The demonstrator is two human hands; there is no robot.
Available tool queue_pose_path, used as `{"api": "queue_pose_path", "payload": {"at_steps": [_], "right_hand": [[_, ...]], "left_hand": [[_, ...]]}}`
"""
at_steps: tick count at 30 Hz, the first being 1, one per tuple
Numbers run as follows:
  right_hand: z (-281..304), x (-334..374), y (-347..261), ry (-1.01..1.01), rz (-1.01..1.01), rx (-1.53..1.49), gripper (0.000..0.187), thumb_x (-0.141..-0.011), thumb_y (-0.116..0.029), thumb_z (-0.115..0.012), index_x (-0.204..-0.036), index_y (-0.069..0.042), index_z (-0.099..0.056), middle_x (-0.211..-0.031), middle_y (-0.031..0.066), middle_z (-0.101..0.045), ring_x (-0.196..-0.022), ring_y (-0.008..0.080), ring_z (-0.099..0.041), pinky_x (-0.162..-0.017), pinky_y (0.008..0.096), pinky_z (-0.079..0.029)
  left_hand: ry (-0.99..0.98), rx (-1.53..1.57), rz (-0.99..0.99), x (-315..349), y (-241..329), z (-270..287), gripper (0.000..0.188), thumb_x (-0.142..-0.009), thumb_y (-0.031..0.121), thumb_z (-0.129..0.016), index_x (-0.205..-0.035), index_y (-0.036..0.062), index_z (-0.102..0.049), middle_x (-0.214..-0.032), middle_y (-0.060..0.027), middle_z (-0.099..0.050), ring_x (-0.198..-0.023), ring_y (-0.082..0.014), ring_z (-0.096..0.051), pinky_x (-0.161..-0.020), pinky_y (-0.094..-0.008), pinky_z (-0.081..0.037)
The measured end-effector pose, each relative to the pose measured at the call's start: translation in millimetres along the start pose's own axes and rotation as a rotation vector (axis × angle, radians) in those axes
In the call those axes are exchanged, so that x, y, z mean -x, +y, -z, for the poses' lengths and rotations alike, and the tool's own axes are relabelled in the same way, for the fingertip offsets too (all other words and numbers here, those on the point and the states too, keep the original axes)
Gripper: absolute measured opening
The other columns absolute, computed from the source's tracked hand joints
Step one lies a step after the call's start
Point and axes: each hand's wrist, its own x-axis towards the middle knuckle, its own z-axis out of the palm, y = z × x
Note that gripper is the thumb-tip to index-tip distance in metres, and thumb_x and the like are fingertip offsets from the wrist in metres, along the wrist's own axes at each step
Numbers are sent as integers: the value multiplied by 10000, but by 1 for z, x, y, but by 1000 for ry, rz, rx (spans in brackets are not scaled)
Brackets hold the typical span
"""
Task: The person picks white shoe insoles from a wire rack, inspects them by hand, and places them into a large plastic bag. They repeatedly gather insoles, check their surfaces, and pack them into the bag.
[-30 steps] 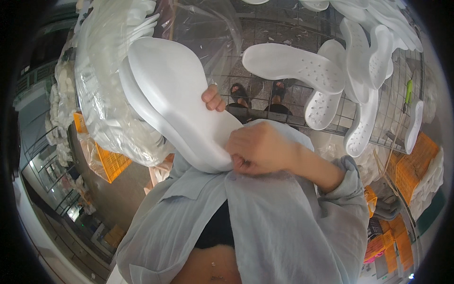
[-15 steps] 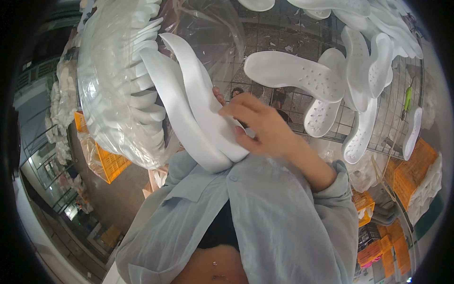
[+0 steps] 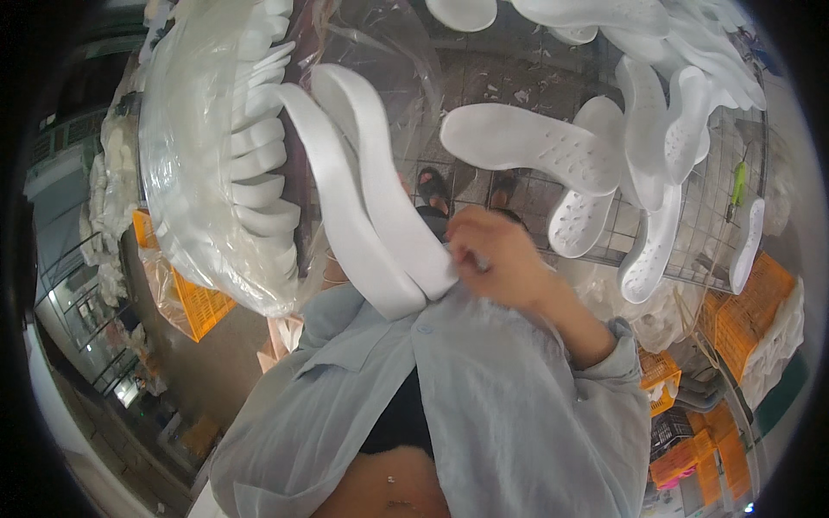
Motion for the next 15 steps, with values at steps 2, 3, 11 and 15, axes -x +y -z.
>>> {"api": "queue_pose_path", "payload": {"at_steps": [2, 3, 11, 15], "right_hand": [[26, -6, 25, 162, -371, 465, 508, -667, -66, -703, -1144, -64, -532, -1112, 165, -552, -1089, 339, -538, -908, 468, -441], [41, -11, 39, 179, -458, 892, 763, -663, -213, -769, -1337, -82, -436, -1308, 214, -443, -1256, 380, -401, -1037, 532, -314], [106, -19, 81, 442, -618, -1002, 697, -874, -434, -573, -1333, 66, -417, -1223, 229, -565, -1051, 286, -605, -902, 433, -491], [76, -21, 51, 315, -244, -1359, 743, -902, -572, -436, -1342, 26, -417, -1227, 216, -557, -1080, 310, -584, -902, 441, -487]], "left_hand": [[10, -12, -41, -5, 11, -10, 428, -944, 289, -468, -1249, -5, -519, -1142, -137, -614, -1027, -248, -607, -916, -382, -501], [3, -40, -32, -10, 18, -17, 430, -932, 290, -494, -1243, -5, -522, -1140, -134, -615, -1021, -250, -608, -907, -381, -502], [194, -176, 67, -61, 57, -66, 407, -841, 229, -598, -1174, 5, -534, -1071, -141, -621, -964, -272, -623, -868, -399, -512], [148, -396, 2, -81, 44, -66, 458, -853, 286, -614, -1199, 3, -515, -1080, -128, -620, -959, -244, -625, -867, -372, -506]]}}
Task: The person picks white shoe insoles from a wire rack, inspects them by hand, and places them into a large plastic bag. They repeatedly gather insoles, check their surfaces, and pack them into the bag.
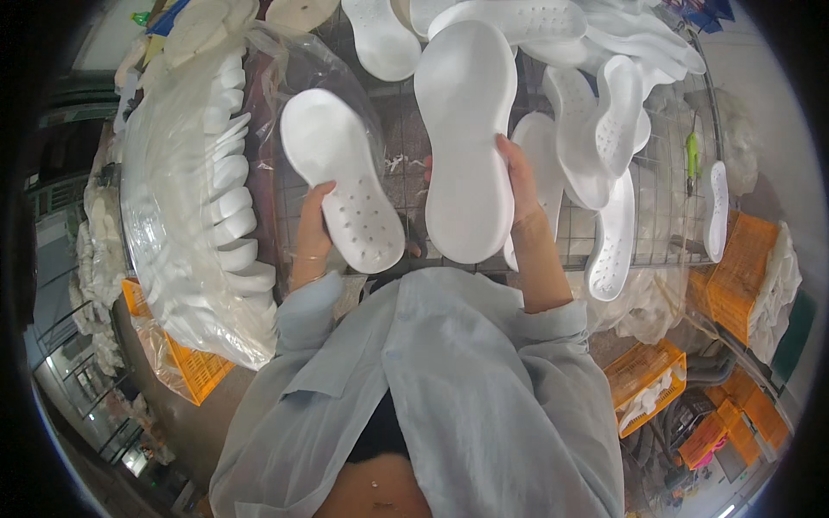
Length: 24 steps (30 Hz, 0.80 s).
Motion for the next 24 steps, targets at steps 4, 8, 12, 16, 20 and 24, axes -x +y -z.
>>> {"api": "queue_pose_path", "payload": {"at_steps": [4, 8, 12, 16, 20, 24], "right_hand": [[-1, 13, 31, 355, -156, 599, 744, -894, -622, -425, -1370, -51, -420, -1321, 220, -479, -1211, 295, -485, -897, 410, -473], [39, 42, 43, 763, -22, 1416, 775, -841, -554, -564, -1391, -35, -394, -1379, 269, -377, -1246, 331, -435, -912, 441, -444], [55, 78, 39, 1058, -231, 1316, 840, -789, -514, -607, -1400, 6, -357, -1283, 277, -472, -1139, 373, -516, -911, 418, -450], [33, 88, 38, 176, 182, -156, 826, -801, -563, -488, -1360, 36, -387, -1195, 253, -518, -938, 355, -598, -775, 401, -526], [6, 69, 40, 125, 155, -452, 835, -831, -614, -432, -1377, 15, -377, -1229, 278, -492, -910, 347, -553, -778, 436, -496], [-13, 50, 39, -1, 213, -388, 869, -841, -650, -388, -1378, 33, -369, -1263, 286, -467, -933, 346, -531, -781, 446, -469]], "left_hand": [[-151, -72, -60, -12, -22, -12, 703, -901, 579, -511, -1357, 53, -408, -1208, -110, -571, -1034, -204, -605, -841, -352, -523], [-260, 15, -41, -12, -29, -26, 716, -899, 598, -484, -1360, 55, -405, -1211, -111, -570, -1037, -206, -605, -844, -355, -525], [-314, 128, 59, -4, -19, -35, 730, -897, 617, -457, -1363, 58, -402, -1215, -113, -569, -1041, -209, -605, -846, -357, -527], [-375, 201, 119, -4, -11, -45, 745, -894, 637, -431, -1366, 60, -400, -1218, -115, -568, -1045, -211, -605, -849, -360, -530], [-447, 259, 166, -8, -8, -57, 761, -892, 656, -404, -1369, 63, -397, -1221, -116, -567, -1048, -213, -605, -851, -363, -532], [-503, 310, 186, -6, -9, -64, 778, -890, 675, -377, -1372, 65, -395, -1225, -118, -566, -1052, -215, -605, -854, -366, -535]]}}
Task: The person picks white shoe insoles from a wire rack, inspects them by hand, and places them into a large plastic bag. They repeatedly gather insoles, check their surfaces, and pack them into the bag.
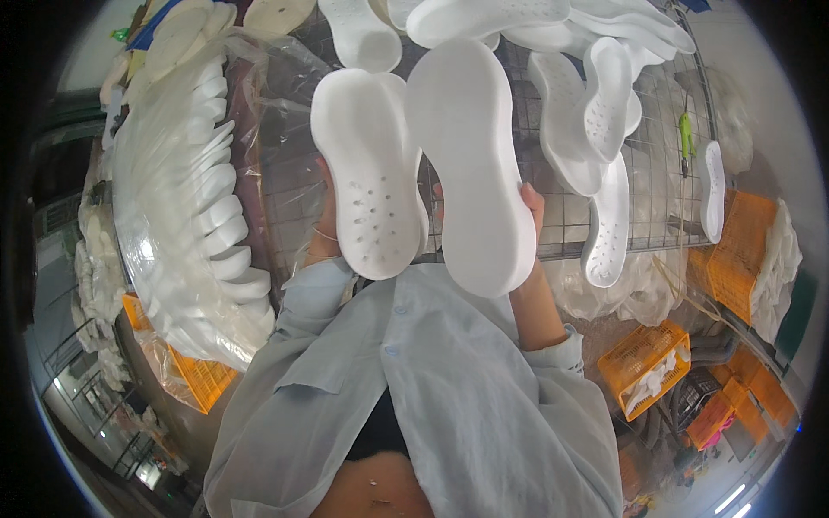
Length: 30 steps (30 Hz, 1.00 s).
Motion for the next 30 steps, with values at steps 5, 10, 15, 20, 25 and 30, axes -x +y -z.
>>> {"api": "queue_pose_path", "payload": {"at_steps": [5, 10, 15, 20, 25, 30], "right_hand": [[-12, -1, 6, 37, -68, 2, 881, -792, -652, -432, -1401, -20, -363, -1273, 291, -454, -962, 352, -543, -776, 408, -503], [-13, -3, 5, 39, -98, 18, 911, -793, -666, -423, -1415, -6, -335, -1306, 291, -428, -952, 330, -529, -791, 406, -476], [-21, -10, 6, -143, -162, -175, 933, -810, -661, -422, -1449, -1, -258, -1368, 293, -369, -1036, 327, -522, -869, 461, -481], [-19, -3, 3, 82, -138, -163, 825, -870, -594, -413, -1441, -13, -281, -1364, 273, -387, -1097, 363, -514, -860, 524, -482], [49, -21, -20, 258, -235, 337, 653, -890, -460, -463, -1342, 9, -432, -1224, 200, -564, -1077, 304, -578, -896, 439, -482], [118, -39, -25, 546, -156, 904, 549, -756, -99, -699, -1244, 32, -484, -1115, 147, -610, -990, 227, -608, -873, 349, -485]], "left_hand": [[-33, 44, 16, 8, -5, -5, 800, -887, 700, -344, -1376, 68, -391, -1229, -120, -565, -1057, -218, -605, -857, -369, -538], [36, -49, 26, 19, 9, -8, 856, -873, 749, -215, -1385, 85, -381, -1240, -123, -561, -1060, -230, -608, -867, -388, -549], [101, 7, -6, 34, 17, -13, 787, -903, 696, -279, -1389, 84, -377, -1228, -124, -569, -1039, -228, -621, -851, -377, -555], [129, 4, -32, 45, 24, -16, 692, -931, 609, -376, -1371, 75, -403, -1214, -151, -577, -1013, -224, -635, -833, -357, -557], [487, -1021, -93, 30, 23, -21, 760, -806, 518, -647, -1366, 61, -410, -1313, -256, -461, -1137, -310, -546, -906, -432, -473], [621, -2001, -199, -6, -40, -23, 935, -603, 434, -780, -1378, 78, -397, -1428, -336, -142, -1255, -520, -227, -1006, -586, -216]]}}
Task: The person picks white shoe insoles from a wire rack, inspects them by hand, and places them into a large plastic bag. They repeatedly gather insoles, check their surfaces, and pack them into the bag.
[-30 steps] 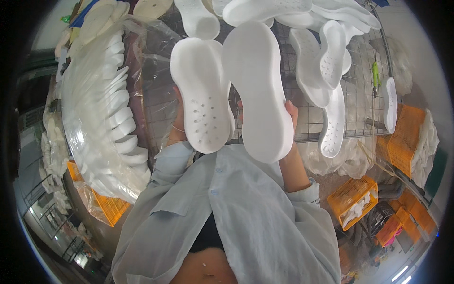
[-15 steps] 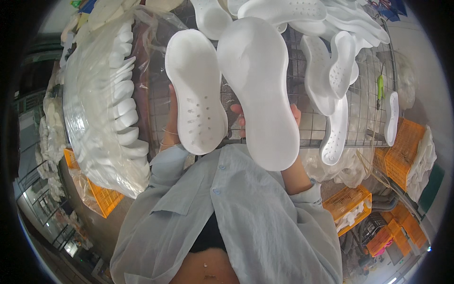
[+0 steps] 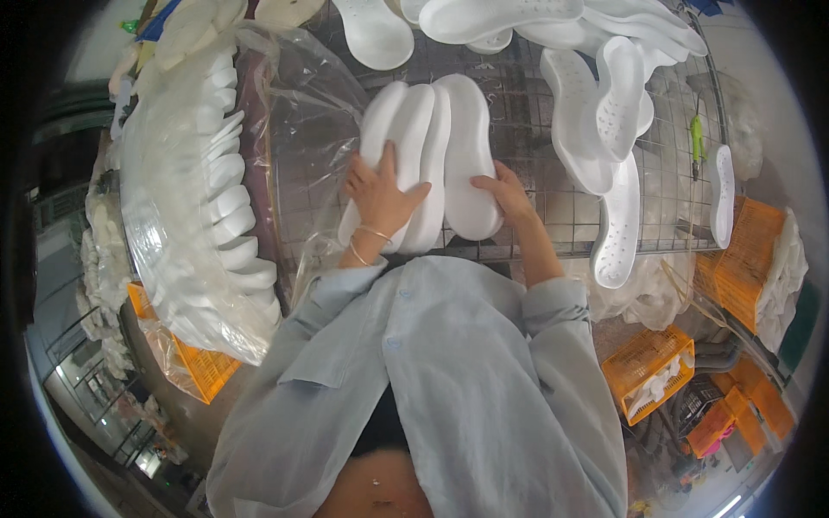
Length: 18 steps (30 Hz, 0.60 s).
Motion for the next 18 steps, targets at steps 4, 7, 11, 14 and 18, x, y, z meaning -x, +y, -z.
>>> {"api": "queue_pose_path", "payload": {"at_steps": [4, 7, 11, 14, 18], "right_hand": [[9, 31, 0, 99, 184, -9, 515, -758, -81, -648, -1224, 56, -478, -1094, 163, -618, -936, 235, -635, -837, 365, -515], [1, 67, -11, -98, 136, -269, 531, -752, -148, -611, -1225, 57, -483, -1052, 158, -635, -898, 231, -658, -823, 357, -535], [-24, 92, -10, -301, -151, -566, 677, -686, -279, -629, -1247, 73, -485, -1075, 160, -631, -934, 231, -646, -851, 331, -519], [-37, 95, -6, -366, -143, -475, 692, -684, -282, -632, -1251, 84, -481, -1121, 172, -617, -960, 238, -637, -879, 329, -505], [-41, 93, -17, -377, -111, -322, 664, -710, -264, -638, -1258, 78, -485, -1141, 160, -607, -976, 215, -623, -878, 299, -485]], "left_hand": [[368, -64, -194, -2, -1, -16, 879, -686, 352, -759, -1405, 71, -339, -1411, -326, -218, -1283, -515, -231, -1035, -577, -202], [330, 353, -381, -10, 2, -1, 761, -778, 329, -727, -1381, 15, -383, -1353, -249, -403, -1260, -358, -389, -1041, -460, -308], [-129, 1263, -39, -17, 23, 27, 557, -924, 378, -582, -1276, -43, -489, -1072, -128, -627, -967, -161, -598, -734, -261, -483], [-203, 1325, 183, -11, 34, 45, 511, -946, 389, -538, -1251, -21, -526, -1022, -94, -637, -881, -132, -598, -700, -255, -475], [-170, 1814, 176, 5, 36, 62, 444, -964, 392, -504, -1153, 6, -613, -831, -28, -646, -684, -92, -569, -602, -235, -443]]}}
